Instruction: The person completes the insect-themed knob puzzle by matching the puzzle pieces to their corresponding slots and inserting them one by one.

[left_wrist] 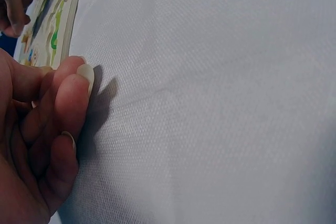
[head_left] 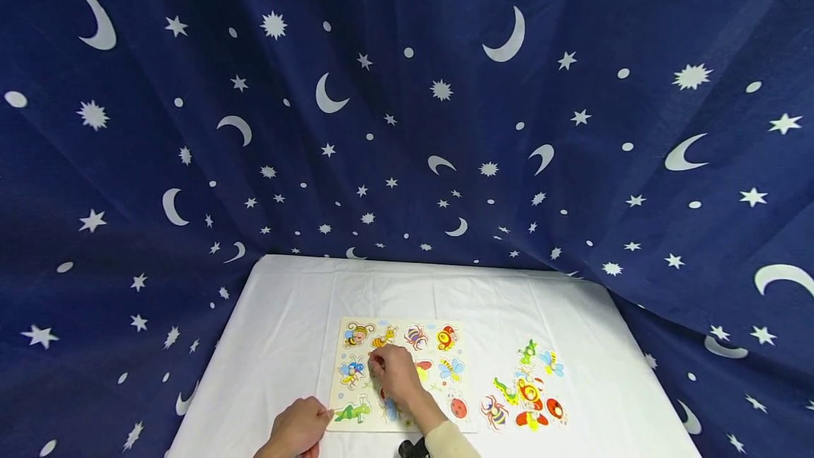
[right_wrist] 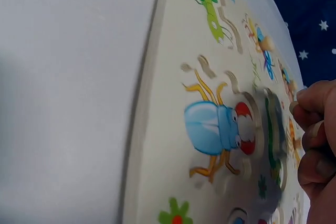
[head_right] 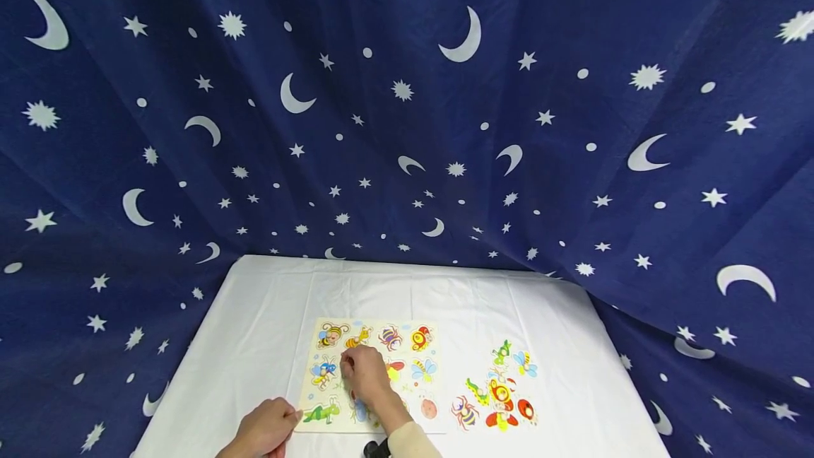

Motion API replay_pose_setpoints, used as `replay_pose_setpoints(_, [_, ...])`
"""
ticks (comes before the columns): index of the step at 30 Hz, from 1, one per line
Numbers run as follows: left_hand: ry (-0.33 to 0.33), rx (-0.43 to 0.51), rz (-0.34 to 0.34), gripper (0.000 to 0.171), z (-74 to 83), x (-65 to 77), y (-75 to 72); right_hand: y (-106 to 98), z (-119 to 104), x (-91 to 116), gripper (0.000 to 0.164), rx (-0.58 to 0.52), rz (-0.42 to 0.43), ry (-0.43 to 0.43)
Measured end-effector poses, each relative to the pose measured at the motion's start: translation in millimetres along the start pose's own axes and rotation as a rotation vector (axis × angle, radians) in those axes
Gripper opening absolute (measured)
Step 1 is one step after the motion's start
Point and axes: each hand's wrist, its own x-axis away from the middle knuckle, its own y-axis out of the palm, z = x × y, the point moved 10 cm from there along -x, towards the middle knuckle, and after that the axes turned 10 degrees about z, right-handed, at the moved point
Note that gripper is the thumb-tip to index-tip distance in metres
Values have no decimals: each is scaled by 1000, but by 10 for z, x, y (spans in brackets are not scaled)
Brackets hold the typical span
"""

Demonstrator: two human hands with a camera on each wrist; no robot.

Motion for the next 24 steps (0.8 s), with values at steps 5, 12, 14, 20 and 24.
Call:
replay_pose_setpoints(5, [-6, 2, -7, 25, -14, -18, 2, -108, 99, -31, 5, -14, 47, 39])
replay_pose_setpoints(12, [-26, 13, -28, 26, -13, -8, 19, -254, 279, -49, 7, -35, 101, 115])
replay_pose_setpoints(14, [-48, 12, -33, 25, -24, -8, 20, -302, 311, -56, 6, -40, 119, 129])
replay_pose_setpoints(20, [-60, 0, -26, 25, -23, -4, 10, -394, 356, -55, 6, -22, 151, 136])
replay_pose_setpoints(24, [-42, -9, -12, 26, -15, -16, 0, -401, 380, -38, 5, -22, 152, 144])
